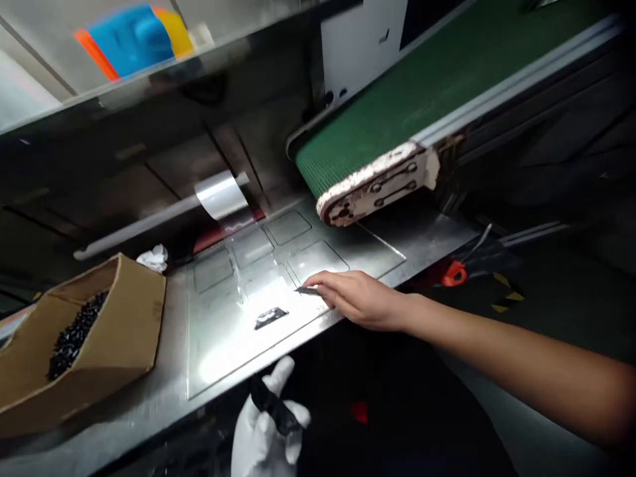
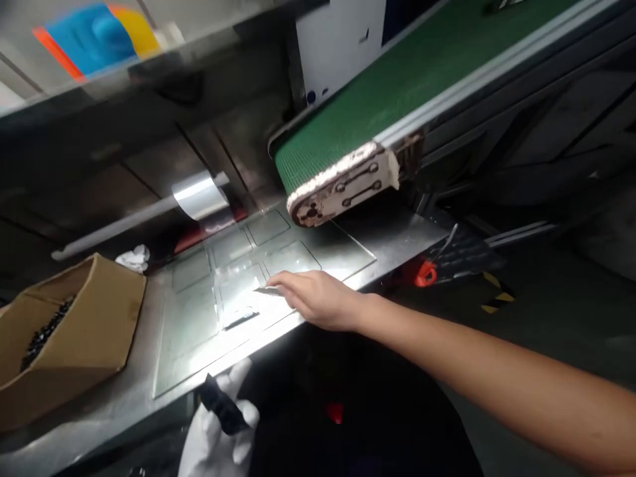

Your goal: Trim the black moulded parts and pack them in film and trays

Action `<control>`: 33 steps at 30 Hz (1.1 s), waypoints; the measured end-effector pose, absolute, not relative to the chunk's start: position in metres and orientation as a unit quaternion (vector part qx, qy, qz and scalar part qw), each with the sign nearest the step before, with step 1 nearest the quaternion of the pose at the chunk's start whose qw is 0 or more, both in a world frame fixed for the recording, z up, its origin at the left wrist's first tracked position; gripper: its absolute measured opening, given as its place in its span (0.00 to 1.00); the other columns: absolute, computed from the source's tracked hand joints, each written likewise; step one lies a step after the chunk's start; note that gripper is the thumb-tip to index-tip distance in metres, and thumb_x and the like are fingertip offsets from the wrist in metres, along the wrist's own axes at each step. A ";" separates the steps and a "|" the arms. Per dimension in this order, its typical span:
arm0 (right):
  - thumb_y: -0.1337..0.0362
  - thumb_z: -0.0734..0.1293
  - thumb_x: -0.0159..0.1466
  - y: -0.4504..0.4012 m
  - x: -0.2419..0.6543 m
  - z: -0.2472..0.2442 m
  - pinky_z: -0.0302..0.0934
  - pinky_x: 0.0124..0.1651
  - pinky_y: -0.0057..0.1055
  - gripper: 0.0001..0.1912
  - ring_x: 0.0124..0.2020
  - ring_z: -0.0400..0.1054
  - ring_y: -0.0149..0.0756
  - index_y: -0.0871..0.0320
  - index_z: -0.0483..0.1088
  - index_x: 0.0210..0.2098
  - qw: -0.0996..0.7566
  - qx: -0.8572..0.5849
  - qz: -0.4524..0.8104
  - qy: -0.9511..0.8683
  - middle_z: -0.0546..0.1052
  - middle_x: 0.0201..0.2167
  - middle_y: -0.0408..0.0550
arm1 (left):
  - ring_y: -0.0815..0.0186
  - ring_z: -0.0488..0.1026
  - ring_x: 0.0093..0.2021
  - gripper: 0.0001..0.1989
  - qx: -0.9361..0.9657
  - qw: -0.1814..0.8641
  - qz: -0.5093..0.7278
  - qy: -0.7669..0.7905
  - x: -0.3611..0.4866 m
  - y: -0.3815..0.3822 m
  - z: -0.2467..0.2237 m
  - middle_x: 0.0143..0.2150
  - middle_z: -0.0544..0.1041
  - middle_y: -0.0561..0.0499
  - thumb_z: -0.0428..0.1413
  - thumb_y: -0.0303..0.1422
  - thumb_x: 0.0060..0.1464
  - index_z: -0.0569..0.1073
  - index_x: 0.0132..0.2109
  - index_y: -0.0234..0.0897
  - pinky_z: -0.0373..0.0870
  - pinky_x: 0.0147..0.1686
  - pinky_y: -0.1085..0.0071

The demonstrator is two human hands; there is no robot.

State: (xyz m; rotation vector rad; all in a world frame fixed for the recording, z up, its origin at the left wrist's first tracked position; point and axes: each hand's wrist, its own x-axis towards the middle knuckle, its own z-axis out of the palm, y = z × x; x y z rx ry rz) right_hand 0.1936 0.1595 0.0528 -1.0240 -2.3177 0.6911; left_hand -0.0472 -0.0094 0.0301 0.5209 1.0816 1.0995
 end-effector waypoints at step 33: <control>0.32 0.66 0.63 0.076 0.201 0.062 0.46 0.22 0.27 0.33 0.20 0.66 0.34 0.59 0.69 0.44 -0.002 -0.310 0.364 -0.878 0.74 0.24 0.41 | 0.78 0.56 0.16 0.22 0.272 0.721 0.506 0.387 -0.002 -0.016 0.012 0.27 0.79 0.48 0.57 0.51 0.63 0.78 0.57 0.45 0.49 0.13 0.82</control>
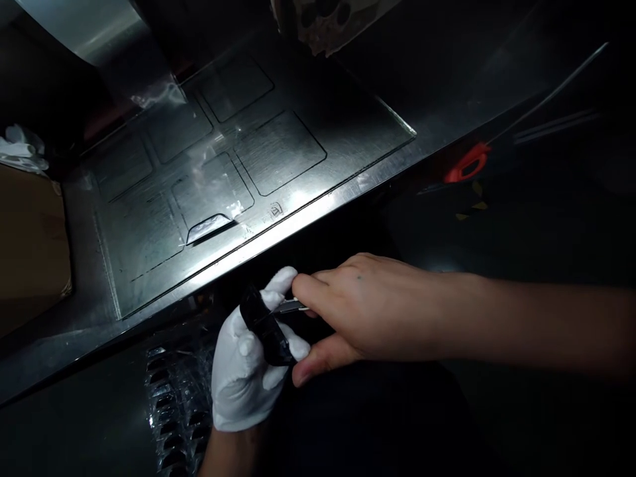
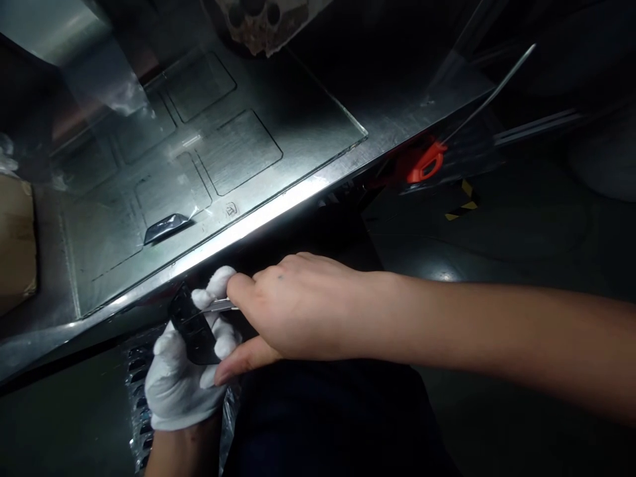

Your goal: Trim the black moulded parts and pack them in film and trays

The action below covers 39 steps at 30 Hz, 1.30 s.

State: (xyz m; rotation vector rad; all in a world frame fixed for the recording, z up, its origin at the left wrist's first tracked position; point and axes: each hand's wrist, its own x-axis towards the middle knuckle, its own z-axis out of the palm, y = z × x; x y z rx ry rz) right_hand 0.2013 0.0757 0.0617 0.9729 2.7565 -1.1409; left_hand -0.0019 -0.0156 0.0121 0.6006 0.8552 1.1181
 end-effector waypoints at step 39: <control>0.61 0.58 0.77 0.084 0.295 0.010 0.64 0.52 0.37 0.19 0.45 0.72 0.37 0.60 0.73 0.61 -0.283 0.388 -0.354 0.803 0.81 0.45 0.49 | 0.73 0.74 0.30 0.18 0.267 0.731 0.402 0.483 0.052 0.023 0.009 0.51 0.79 0.41 0.61 0.44 0.62 0.79 0.53 0.38 0.60 0.18 0.85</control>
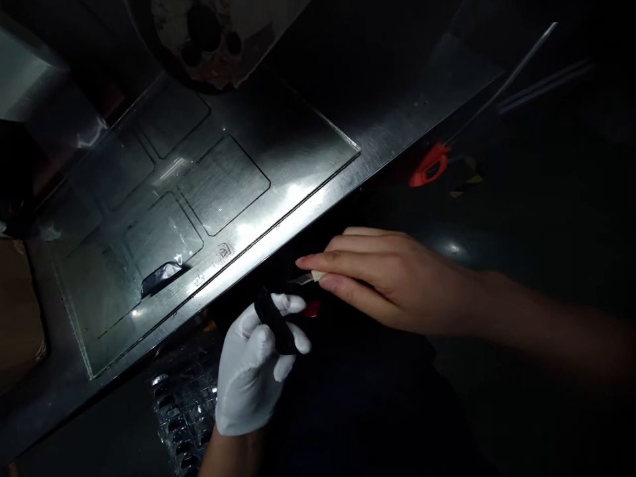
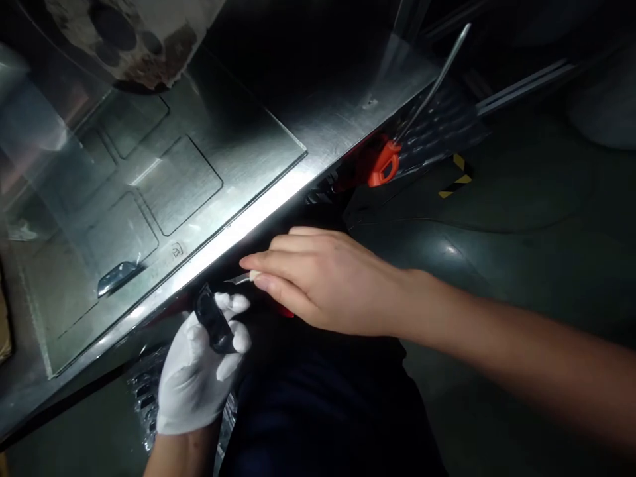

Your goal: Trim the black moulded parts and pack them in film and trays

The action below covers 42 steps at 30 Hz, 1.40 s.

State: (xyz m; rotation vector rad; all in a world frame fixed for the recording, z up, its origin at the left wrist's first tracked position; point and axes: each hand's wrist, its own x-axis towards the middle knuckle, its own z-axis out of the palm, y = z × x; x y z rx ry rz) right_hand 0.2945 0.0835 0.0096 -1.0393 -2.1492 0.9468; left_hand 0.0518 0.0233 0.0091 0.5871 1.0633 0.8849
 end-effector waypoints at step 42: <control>0.67 0.66 0.67 0.086 0.164 0.112 0.51 0.30 0.36 0.11 0.36 0.68 0.43 0.54 0.80 0.44 -0.078 -0.236 0.091 -0.964 0.78 0.29 0.50 | 0.67 0.75 0.28 0.16 0.219 0.776 0.397 0.438 -0.020 -0.026 0.011 0.37 0.78 0.43 0.59 0.43 0.63 0.80 0.45 0.32 0.50 0.14 0.79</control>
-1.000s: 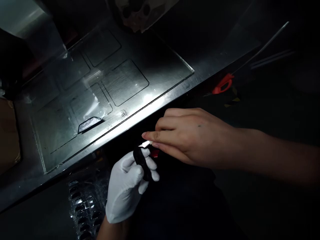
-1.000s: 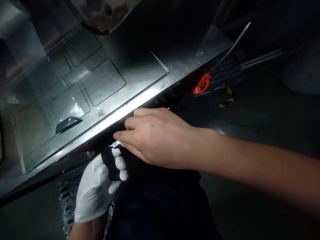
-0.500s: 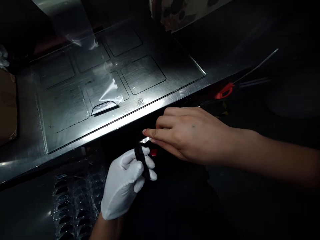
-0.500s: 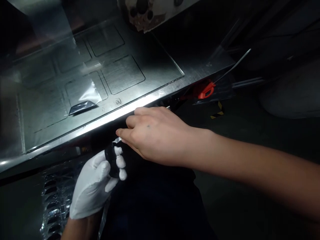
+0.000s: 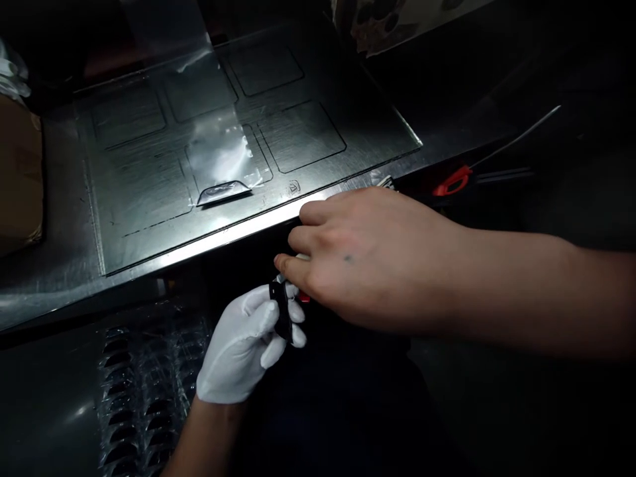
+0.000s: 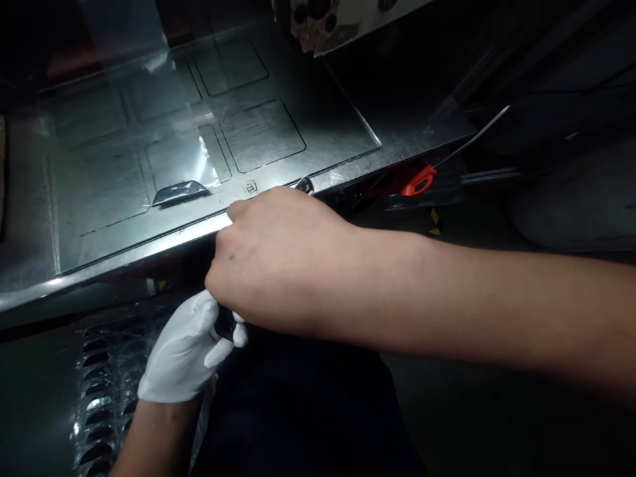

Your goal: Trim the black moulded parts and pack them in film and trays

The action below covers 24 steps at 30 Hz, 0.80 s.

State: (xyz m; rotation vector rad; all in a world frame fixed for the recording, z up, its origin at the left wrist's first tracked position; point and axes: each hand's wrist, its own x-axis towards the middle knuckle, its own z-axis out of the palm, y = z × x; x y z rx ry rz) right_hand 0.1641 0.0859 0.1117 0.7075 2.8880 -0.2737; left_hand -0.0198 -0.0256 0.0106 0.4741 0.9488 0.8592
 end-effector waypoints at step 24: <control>0.58 0.58 0.75 0.081 0.197 0.084 0.49 0.30 0.33 0.17 0.29 0.68 0.35 0.55 0.78 0.43 0.008 0.273 -0.207 0.939 0.79 0.33 0.47 | 0.67 0.80 0.47 0.10 0.124 0.639 0.613 0.448 -0.002 -0.022 0.023 0.46 0.82 0.54 0.64 0.33 0.61 0.79 0.49 0.40 0.78 0.55 0.66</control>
